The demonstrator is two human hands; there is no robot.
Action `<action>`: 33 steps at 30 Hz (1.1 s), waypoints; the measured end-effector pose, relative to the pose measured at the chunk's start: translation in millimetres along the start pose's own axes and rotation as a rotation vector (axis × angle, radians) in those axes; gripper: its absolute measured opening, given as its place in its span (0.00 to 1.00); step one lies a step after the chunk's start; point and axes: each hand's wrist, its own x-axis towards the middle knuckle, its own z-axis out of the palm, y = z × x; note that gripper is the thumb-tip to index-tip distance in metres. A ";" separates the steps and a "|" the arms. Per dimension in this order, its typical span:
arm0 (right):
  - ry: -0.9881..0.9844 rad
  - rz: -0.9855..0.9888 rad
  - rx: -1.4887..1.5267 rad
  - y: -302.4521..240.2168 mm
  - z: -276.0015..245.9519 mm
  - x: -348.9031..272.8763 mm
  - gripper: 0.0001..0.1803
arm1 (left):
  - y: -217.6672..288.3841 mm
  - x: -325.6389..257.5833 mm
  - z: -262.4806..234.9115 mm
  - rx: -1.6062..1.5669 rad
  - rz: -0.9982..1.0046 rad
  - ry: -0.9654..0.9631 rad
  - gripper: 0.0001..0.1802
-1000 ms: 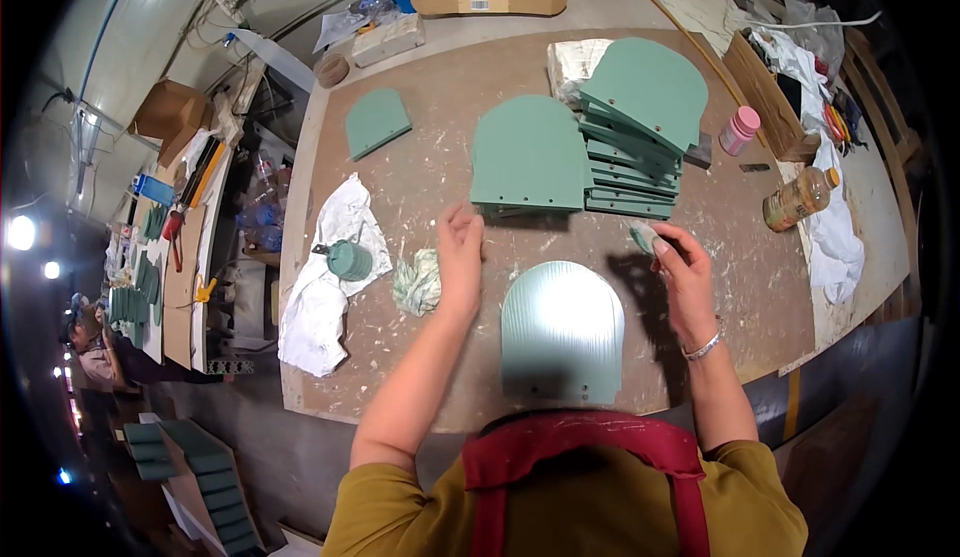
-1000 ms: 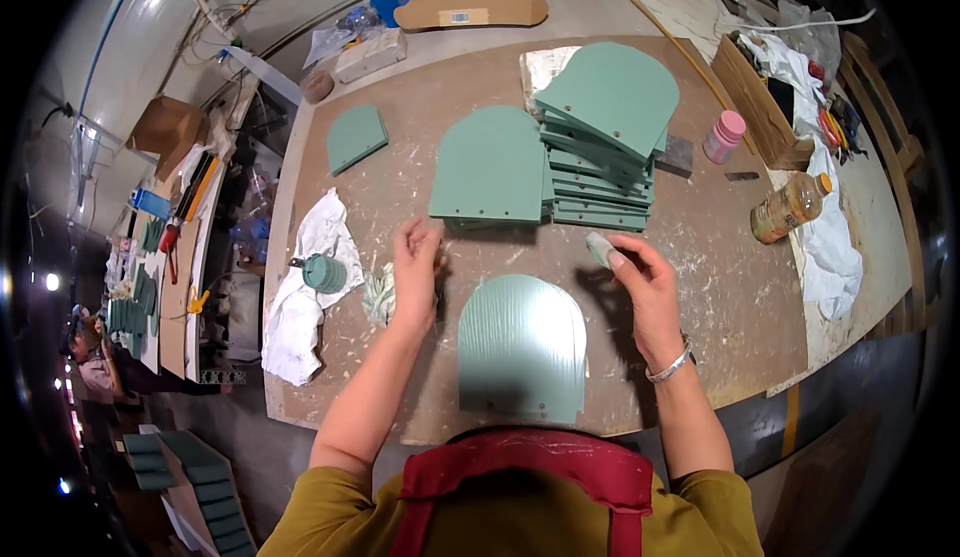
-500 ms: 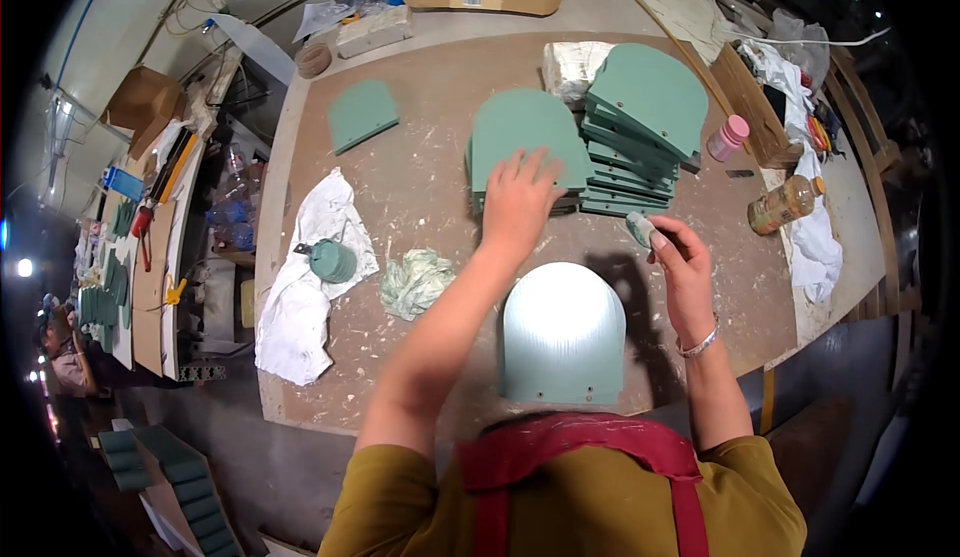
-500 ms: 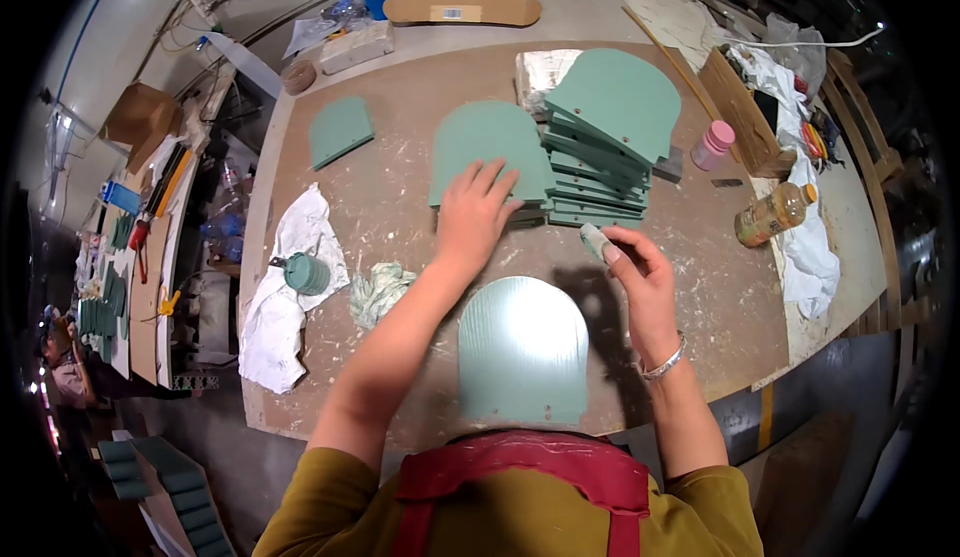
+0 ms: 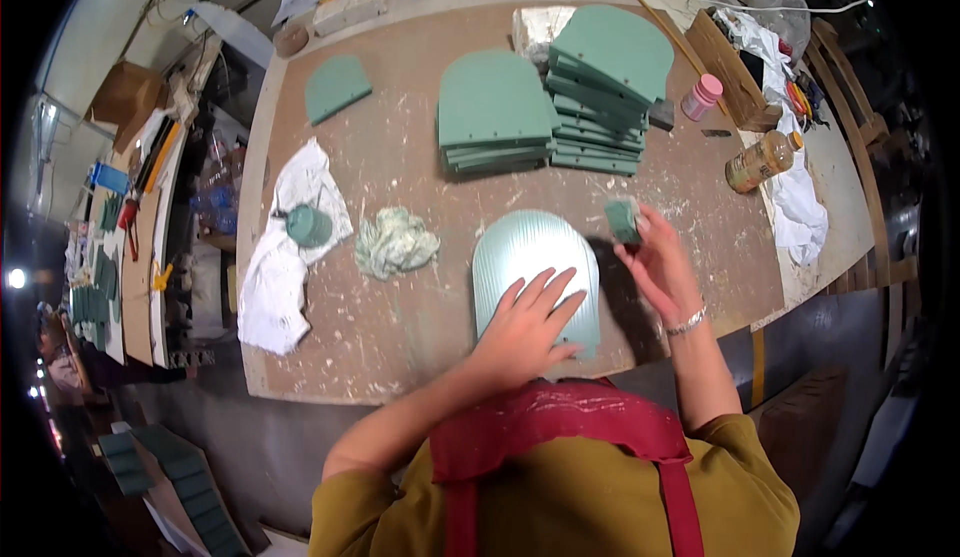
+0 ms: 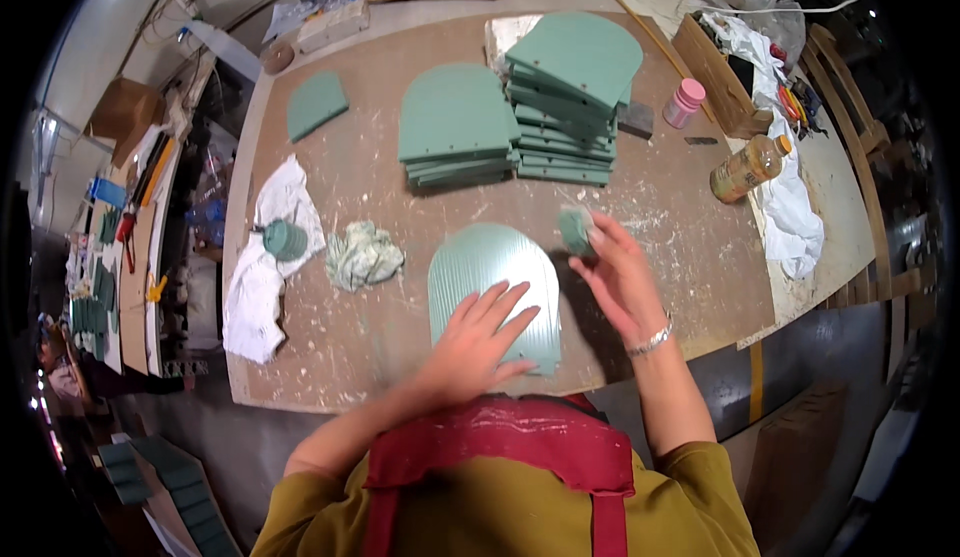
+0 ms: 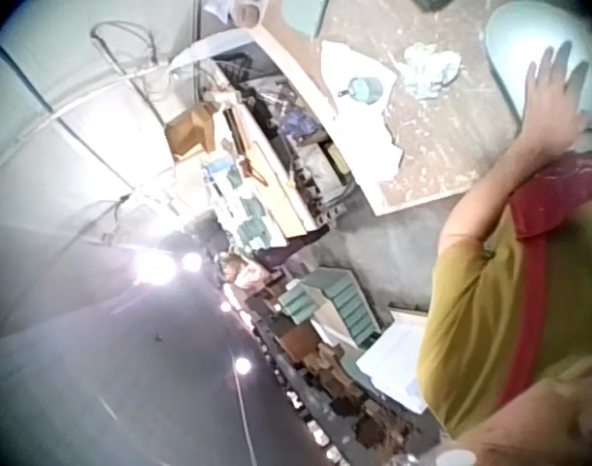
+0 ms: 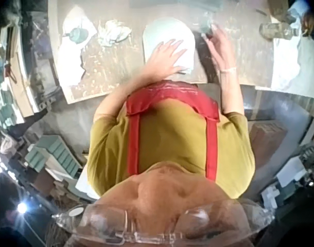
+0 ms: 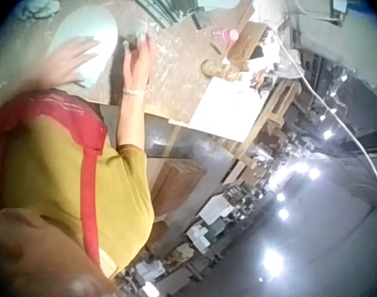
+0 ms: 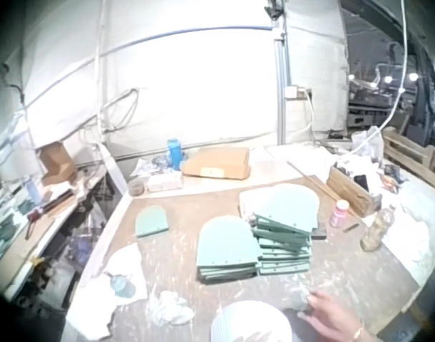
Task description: The person sands the edges of green wooden plates using a sanding block and wipes them with a cloth. They pick up the plates one at a time from a stack, sand the curved edges, wipe away dust, and place them into a new stack.
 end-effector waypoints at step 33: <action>-1.638 -0.532 -1.592 44.5 162.5 73.0 0.13 | 16.7 3.1 60.1 0.202 -0.128 0.047 0.51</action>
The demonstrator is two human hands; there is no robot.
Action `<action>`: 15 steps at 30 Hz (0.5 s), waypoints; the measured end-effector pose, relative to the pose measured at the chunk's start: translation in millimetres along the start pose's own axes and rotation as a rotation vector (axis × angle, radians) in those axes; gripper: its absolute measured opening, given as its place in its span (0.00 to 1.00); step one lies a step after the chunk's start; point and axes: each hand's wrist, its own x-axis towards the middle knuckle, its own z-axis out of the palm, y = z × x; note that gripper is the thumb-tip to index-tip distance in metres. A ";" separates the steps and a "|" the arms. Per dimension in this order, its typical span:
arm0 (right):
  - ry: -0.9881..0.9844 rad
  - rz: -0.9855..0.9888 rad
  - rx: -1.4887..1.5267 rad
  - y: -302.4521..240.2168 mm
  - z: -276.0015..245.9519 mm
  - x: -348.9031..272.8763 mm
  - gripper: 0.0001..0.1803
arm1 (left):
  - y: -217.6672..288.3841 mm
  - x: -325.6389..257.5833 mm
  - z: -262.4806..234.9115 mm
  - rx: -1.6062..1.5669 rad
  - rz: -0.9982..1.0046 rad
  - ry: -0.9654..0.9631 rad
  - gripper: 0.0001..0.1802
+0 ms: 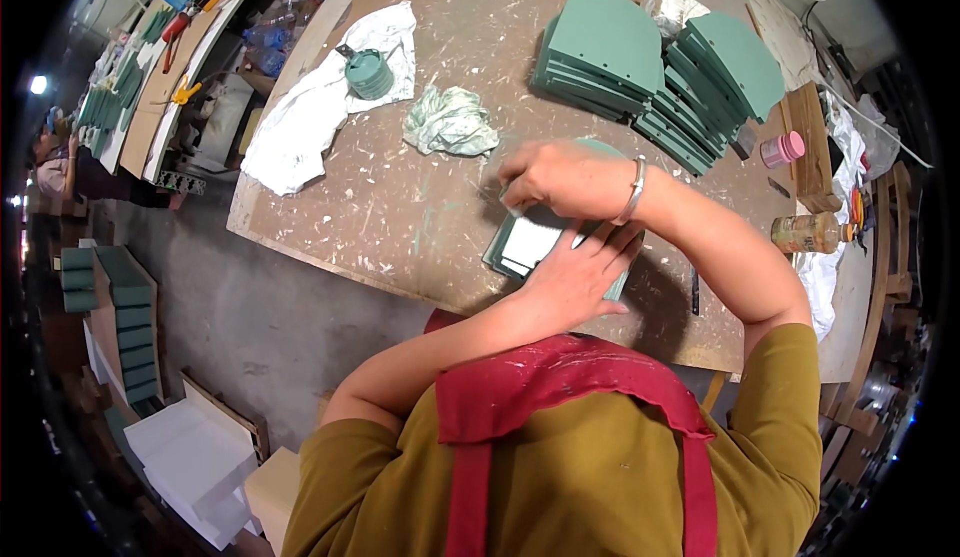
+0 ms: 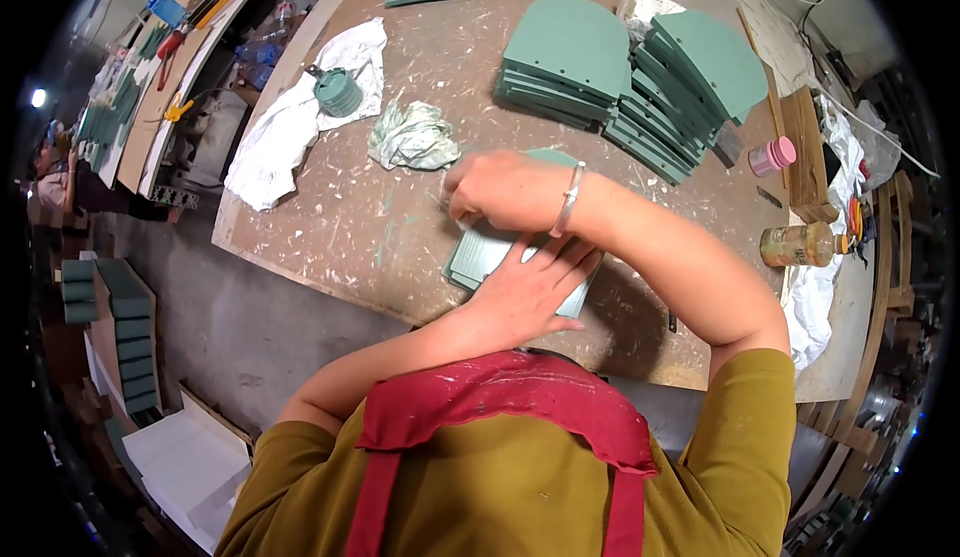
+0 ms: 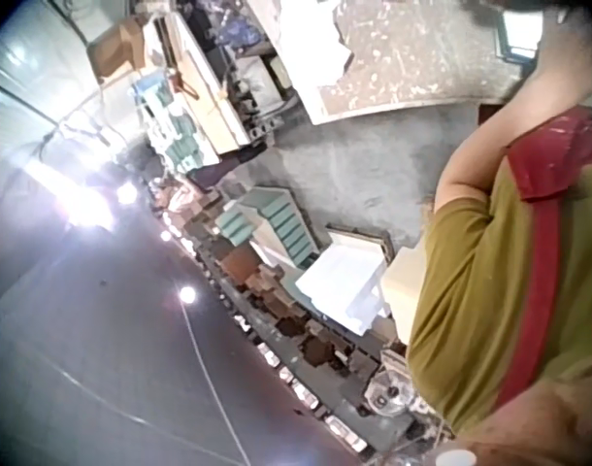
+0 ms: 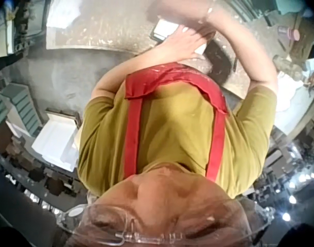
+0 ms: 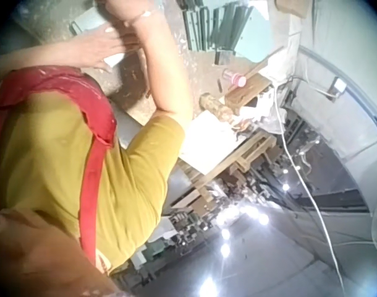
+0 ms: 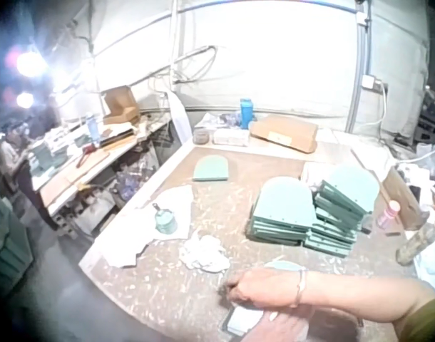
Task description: The person sands the edges of green wooden plates using a sanding block and wipes them with a cloth. They pick up the plates one at a time from a stack, sand the curved edges, wipe away dust, and place them into a new stack.
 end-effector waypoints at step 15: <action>0.110 0.052 0.026 46.4 -17.9 -9.6 0.12 | 3.1 2.3 -13.5 -0.005 -0.020 0.001 0.42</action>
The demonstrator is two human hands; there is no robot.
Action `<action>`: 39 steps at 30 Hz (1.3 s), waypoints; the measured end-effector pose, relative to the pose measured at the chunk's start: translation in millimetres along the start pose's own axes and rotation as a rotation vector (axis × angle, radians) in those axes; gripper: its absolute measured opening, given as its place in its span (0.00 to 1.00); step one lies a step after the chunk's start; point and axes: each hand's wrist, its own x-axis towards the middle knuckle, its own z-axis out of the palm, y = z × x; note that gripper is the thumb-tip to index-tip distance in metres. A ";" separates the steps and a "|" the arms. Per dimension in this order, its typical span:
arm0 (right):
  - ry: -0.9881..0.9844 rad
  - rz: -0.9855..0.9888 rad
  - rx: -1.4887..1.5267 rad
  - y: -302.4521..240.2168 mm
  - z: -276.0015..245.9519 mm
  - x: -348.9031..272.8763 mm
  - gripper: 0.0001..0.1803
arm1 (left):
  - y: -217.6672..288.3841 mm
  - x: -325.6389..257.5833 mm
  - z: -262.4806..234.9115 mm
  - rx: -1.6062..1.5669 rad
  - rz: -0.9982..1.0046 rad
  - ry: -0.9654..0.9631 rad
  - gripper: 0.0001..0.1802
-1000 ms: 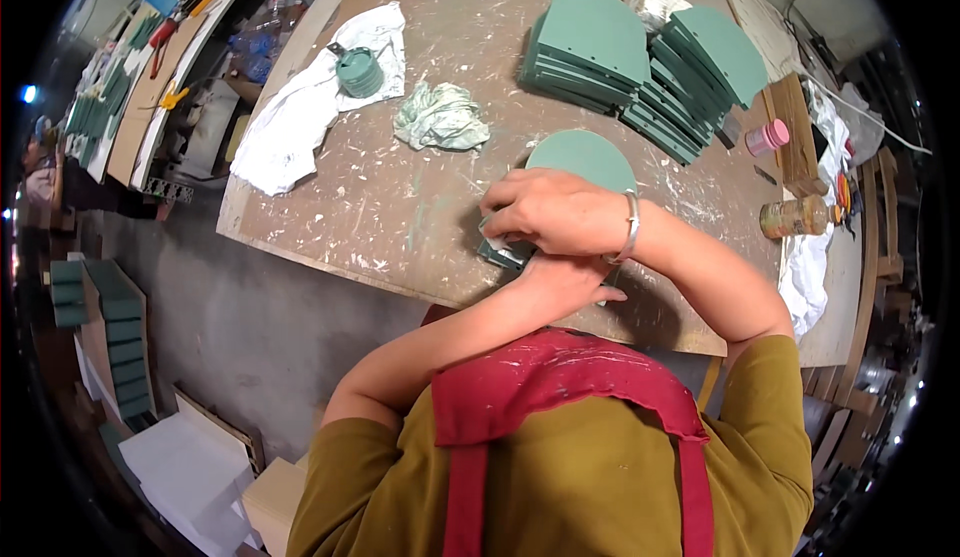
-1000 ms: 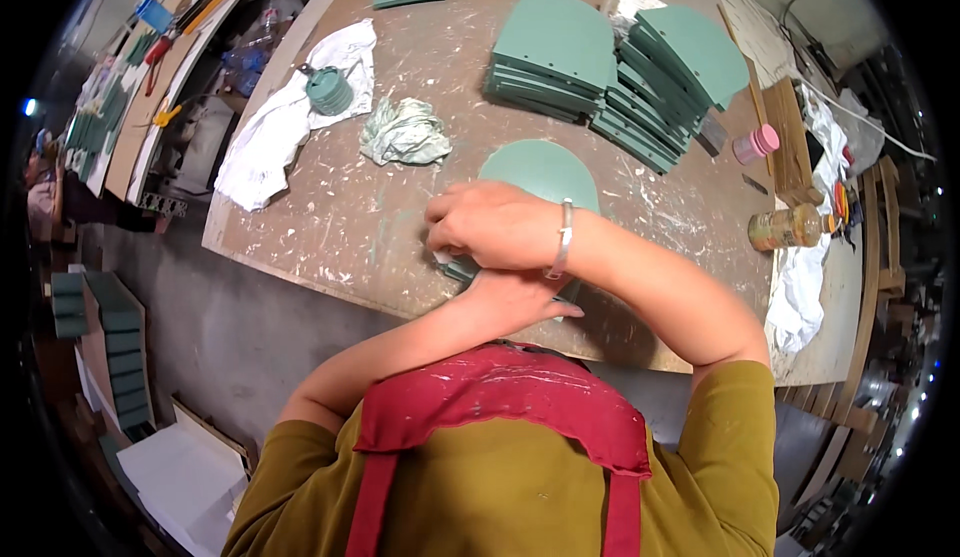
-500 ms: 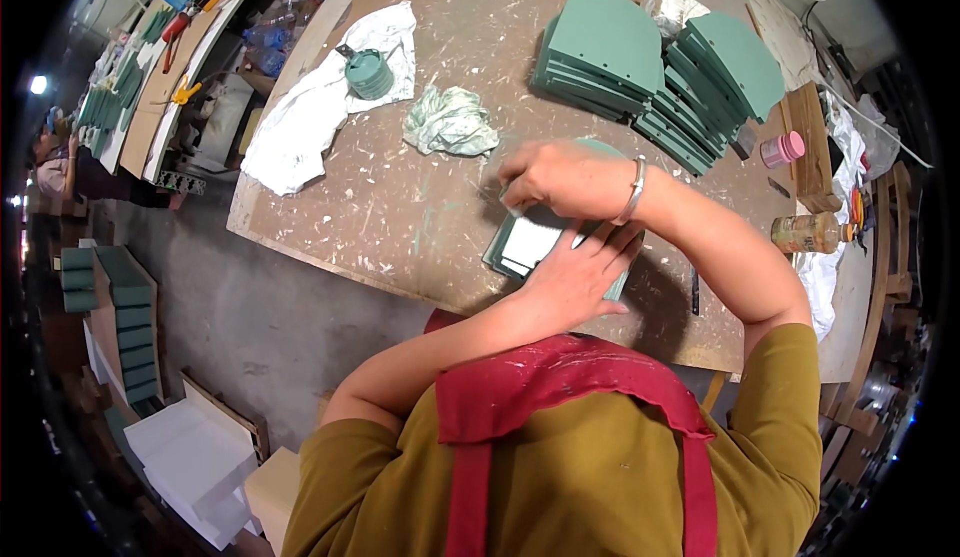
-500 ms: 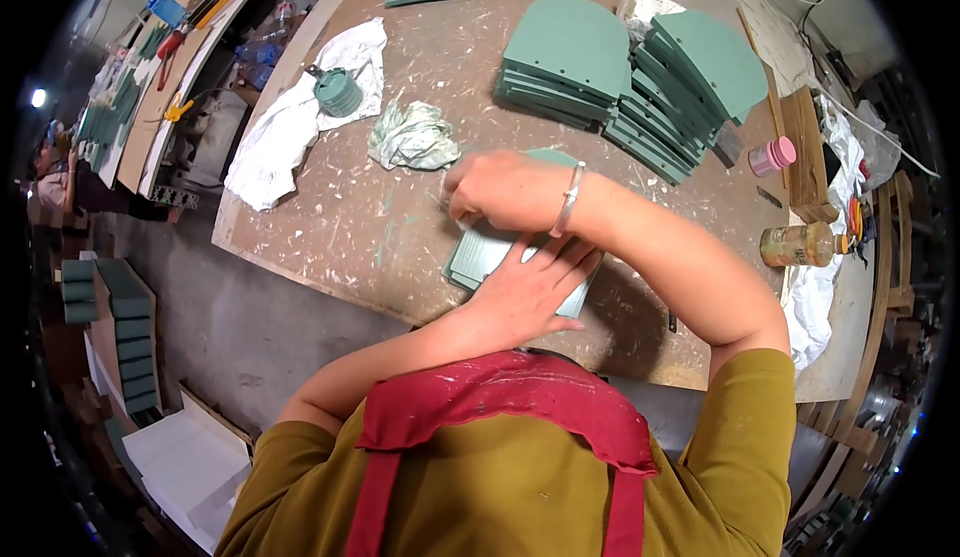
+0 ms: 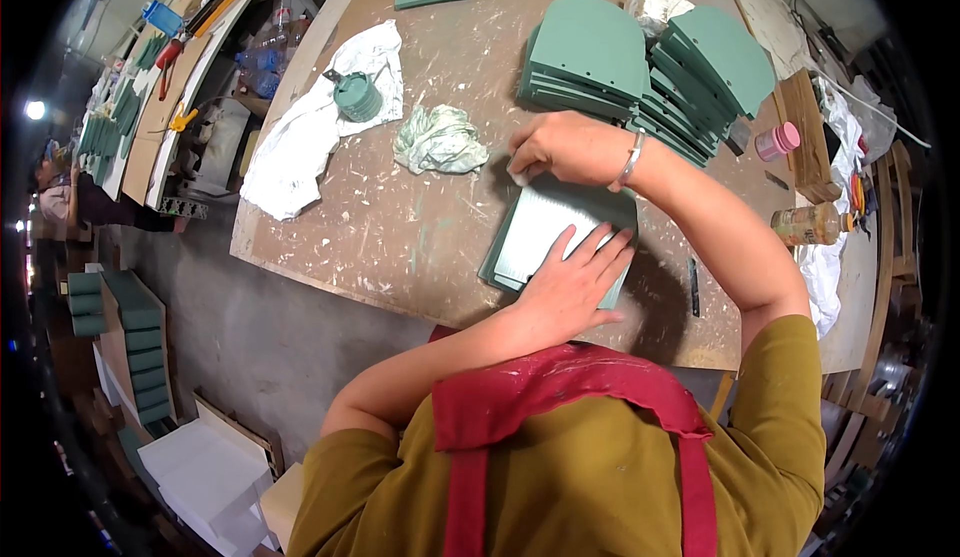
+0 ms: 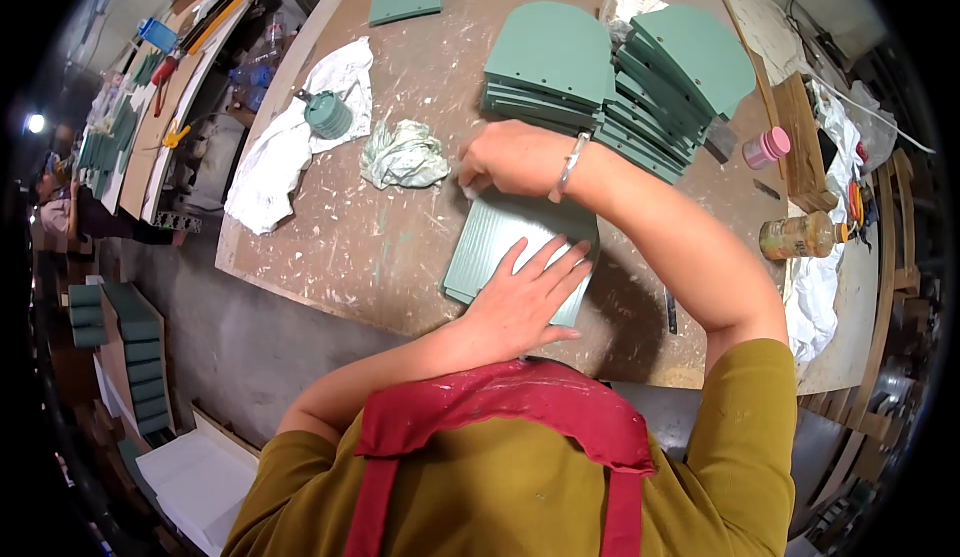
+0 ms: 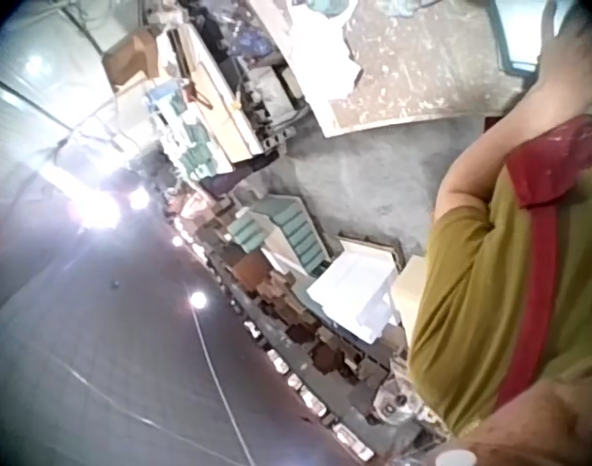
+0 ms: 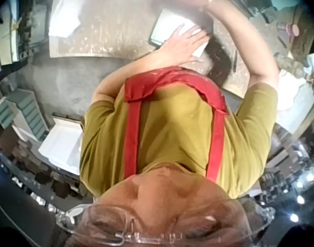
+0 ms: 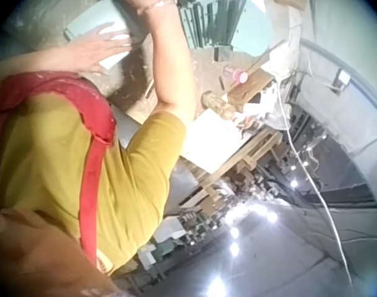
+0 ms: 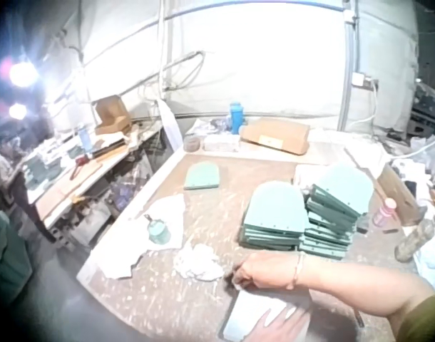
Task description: The person sands the edges of green wooden plates using a sanding block and wipes them with a cloth. They pick up the plates one at a time from a stack, sand the curved edges, wipe away dust, and place them into a new stack.
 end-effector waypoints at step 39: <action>0.515 0.605 -0.126 -5.7 25.4 -60.6 0.09 | -24.0 24.1 -3.0 0.048 -0.002 0.029 0.36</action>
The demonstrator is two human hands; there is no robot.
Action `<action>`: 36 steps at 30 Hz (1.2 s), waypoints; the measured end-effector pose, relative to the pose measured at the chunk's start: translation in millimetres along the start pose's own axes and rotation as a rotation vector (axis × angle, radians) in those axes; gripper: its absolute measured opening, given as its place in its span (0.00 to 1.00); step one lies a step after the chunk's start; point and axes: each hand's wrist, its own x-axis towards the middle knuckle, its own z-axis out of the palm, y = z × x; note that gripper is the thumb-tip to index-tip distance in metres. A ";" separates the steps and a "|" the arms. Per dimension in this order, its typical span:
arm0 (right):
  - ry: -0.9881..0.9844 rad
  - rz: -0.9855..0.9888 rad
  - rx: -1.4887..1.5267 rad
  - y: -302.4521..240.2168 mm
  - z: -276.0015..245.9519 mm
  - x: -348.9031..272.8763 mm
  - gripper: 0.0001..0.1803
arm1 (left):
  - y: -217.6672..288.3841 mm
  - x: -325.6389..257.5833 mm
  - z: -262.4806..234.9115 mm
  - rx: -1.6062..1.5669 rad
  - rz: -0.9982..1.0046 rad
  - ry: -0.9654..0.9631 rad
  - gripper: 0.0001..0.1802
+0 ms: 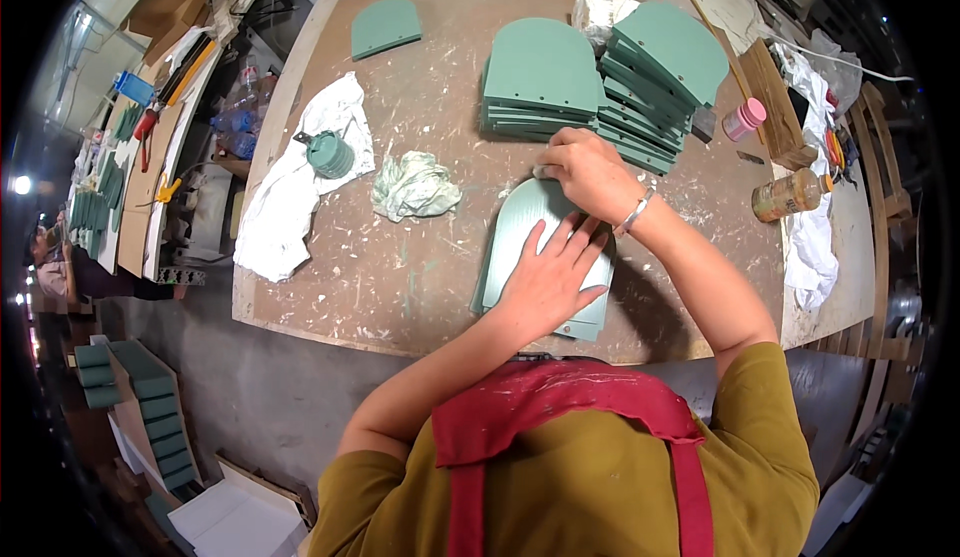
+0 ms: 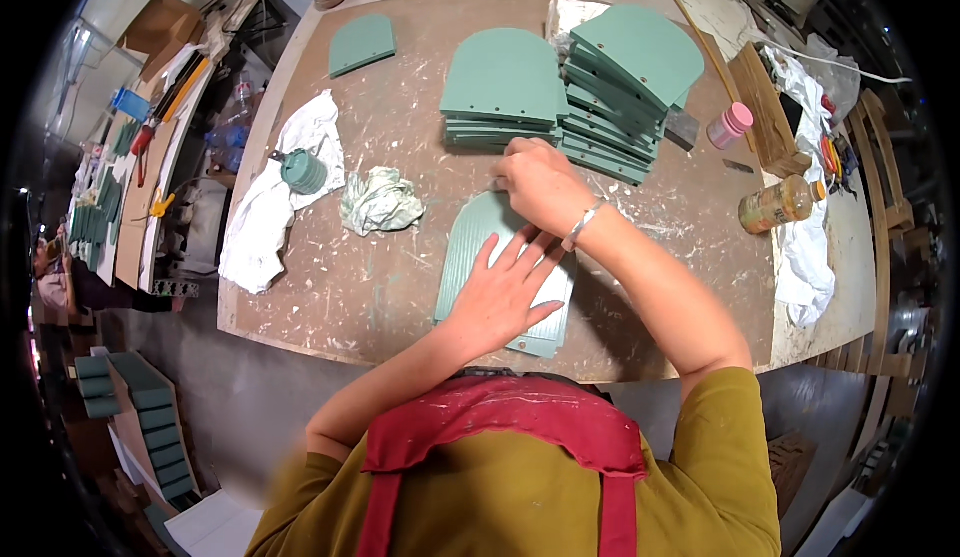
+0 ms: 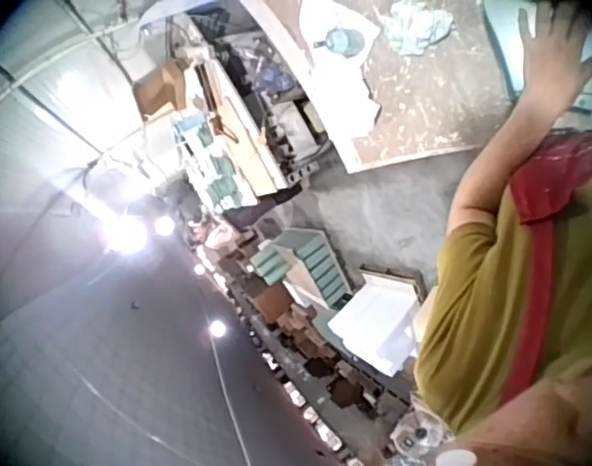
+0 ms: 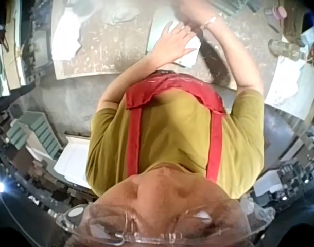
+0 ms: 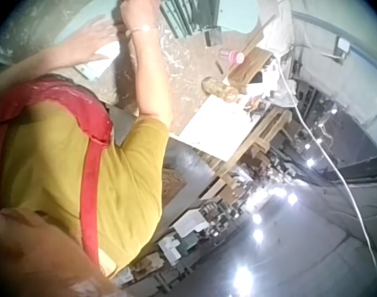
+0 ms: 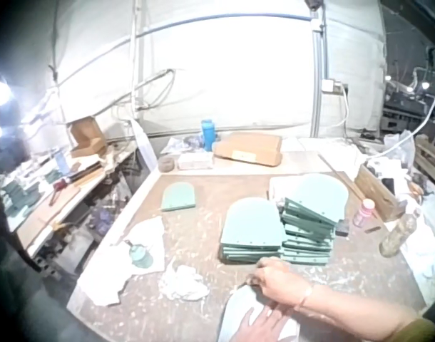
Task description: The person sands the edges of green wooden plates using a sanding block and wipes them with a cloth. They pick up the plates one at a time from a stack, sand the curved edges, wipe away dust, and place them into a new stack.
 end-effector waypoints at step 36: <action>-0.063 0.178 -0.016 14.3 -6.2 -2.6 0.12 | -2.5 0.3 5.2 0.025 0.009 0.016 0.35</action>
